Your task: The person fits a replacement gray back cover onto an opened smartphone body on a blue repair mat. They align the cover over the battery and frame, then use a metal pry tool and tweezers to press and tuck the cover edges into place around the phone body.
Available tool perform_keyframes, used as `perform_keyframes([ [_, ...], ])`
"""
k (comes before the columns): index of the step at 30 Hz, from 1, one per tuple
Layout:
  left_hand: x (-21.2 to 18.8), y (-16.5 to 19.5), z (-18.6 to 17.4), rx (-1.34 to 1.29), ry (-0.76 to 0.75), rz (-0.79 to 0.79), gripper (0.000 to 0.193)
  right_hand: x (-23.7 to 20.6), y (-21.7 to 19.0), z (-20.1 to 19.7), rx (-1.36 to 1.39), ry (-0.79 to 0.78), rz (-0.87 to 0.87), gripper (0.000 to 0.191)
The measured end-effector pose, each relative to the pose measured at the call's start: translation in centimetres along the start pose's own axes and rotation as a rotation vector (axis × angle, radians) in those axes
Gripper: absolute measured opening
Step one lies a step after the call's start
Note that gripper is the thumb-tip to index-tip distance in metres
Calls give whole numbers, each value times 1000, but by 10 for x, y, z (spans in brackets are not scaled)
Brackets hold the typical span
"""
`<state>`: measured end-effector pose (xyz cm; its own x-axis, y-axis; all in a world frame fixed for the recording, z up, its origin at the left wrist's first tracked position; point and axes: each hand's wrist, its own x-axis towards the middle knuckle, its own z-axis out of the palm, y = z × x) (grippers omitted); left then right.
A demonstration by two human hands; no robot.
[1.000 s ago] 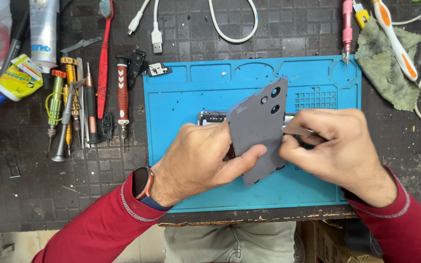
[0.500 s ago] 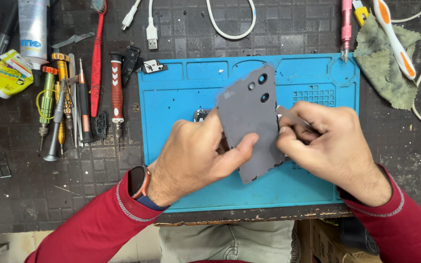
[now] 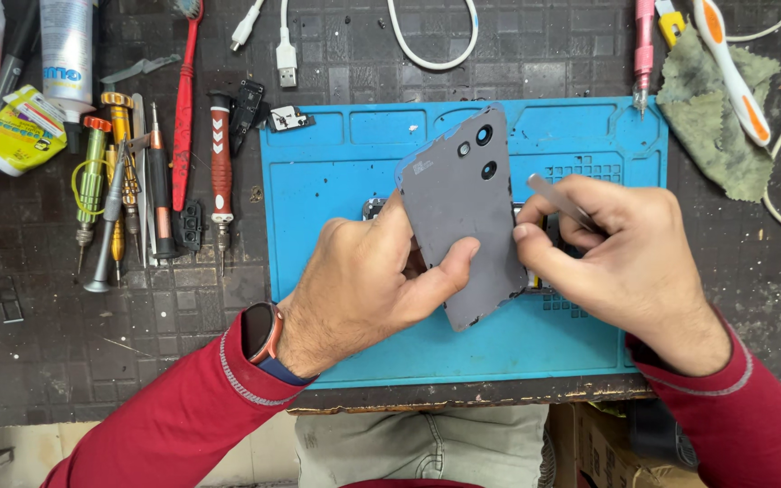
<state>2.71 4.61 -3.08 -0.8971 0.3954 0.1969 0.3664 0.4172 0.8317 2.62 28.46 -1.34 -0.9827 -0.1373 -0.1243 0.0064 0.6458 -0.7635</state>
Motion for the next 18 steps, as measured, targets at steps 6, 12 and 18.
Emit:
perform_keyframes([
  [6, 0, -2, 1, 22, -2, 37, 53, 0, 0, 4, -27, 22, -55, 9],
  [12, 0, -2, 0, -7, -4, 47, 51, 2, 1, 7, 4, -30, -56, 9],
  [18, 0, -1, -2, -13, 17, 66, 53, 1, 0, 6, 23, -22, -3, 7],
])
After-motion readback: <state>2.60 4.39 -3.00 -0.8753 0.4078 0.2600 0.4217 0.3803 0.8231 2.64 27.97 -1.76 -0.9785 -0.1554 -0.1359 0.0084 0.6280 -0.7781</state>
